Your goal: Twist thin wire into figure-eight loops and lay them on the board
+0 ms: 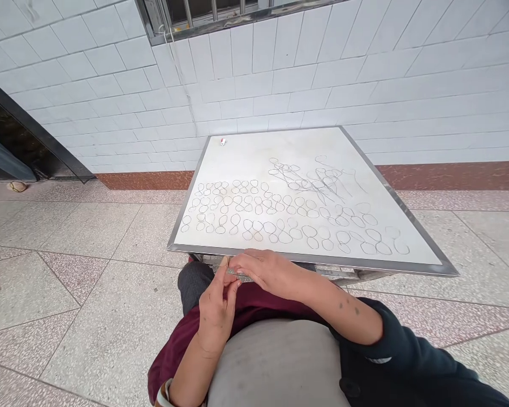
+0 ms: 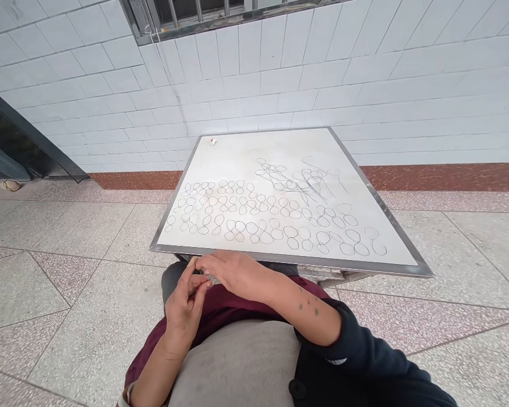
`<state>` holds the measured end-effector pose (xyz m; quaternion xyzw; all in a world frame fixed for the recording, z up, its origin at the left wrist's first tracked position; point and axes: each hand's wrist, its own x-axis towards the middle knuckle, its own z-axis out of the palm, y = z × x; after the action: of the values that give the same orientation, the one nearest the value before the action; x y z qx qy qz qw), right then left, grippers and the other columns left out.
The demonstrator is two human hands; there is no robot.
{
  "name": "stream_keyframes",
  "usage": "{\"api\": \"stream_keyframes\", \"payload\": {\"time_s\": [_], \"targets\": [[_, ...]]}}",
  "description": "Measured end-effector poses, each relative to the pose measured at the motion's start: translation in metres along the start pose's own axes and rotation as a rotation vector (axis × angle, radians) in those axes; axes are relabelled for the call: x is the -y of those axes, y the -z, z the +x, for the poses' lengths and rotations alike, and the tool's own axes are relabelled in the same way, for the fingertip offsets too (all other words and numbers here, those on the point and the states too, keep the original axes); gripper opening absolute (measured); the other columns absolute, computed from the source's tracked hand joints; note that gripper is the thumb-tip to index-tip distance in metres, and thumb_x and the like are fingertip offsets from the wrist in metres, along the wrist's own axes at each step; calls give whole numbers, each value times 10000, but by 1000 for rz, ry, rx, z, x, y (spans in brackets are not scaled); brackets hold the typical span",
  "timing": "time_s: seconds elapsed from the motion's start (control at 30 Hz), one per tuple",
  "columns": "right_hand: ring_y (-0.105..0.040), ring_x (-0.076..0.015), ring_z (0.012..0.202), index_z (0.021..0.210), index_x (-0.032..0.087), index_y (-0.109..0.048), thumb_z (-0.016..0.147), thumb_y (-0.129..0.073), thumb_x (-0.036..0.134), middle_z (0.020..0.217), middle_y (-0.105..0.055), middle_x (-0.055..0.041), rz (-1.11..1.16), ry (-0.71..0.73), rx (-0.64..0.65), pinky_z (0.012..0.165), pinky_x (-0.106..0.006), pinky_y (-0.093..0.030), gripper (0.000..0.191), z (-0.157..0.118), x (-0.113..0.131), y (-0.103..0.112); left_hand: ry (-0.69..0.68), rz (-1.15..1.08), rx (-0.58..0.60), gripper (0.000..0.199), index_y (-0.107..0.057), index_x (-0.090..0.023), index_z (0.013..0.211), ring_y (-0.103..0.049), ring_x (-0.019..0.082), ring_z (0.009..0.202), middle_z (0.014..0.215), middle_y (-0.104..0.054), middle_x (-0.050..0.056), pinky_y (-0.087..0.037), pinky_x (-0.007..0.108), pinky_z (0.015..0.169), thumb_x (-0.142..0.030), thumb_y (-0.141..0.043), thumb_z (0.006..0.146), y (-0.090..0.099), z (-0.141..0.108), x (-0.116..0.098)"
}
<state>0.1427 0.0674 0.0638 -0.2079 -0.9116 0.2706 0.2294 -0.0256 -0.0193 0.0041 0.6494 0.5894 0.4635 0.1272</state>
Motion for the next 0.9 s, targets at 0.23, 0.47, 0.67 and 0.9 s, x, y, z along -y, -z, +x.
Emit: {"api": "stream_keyframes", "payload": {"time_s": [0.23, 0.47, 0.67, 0.9], "targets": [[-621, -163, 878, 1097, 209, -537, 961, -495, 171, 1017, -656, -59, 121, -55, -162, 756, -299, -516, 148, 2, -8, -16, 323, -334, -25, 598, -387, -241, 1437, -702, 149, 767, 838, -700, -13, -581, 332, 811, -283, -613, 885, 7, 5, -15], [-538, -182, 864, 985, 193, -584, 988, -467, 190, 906, -651, -57, -38, 82, -144, 752, -303, -477, 117, 4, -2, -15, 317, -355, 30, 583, -384, -248, 1436, -687, 147, 760, 805, -674, -26, -573, 338, 811, -276, -595, 894, 8, 3, -12], [-496, -169, 739, 883, 191, -560, 996, -432, 184, 811, -625, -47, -115, 154, -196, 671, -288, -438, 170, 7, 0, -20, 345, -418, 12, 595, -405, -240, 1432, -676, 141, 713, 767, -658, -35, -582, 342, 798, -272, -607, 874, 3, 3, -12], [-486, -156, 733, 898, 198, -549, 949, -415, 72, 829, -627, -26, -36, 181, -146, 696, -294, -431, 191, 11, 5, -33, 408, -456, -35, 614, -453, -233, 1414, -651, 137, 639, 716, -659, -32, -597, 289, 660, -289, -640, 832, -1, 3, -9]]}}
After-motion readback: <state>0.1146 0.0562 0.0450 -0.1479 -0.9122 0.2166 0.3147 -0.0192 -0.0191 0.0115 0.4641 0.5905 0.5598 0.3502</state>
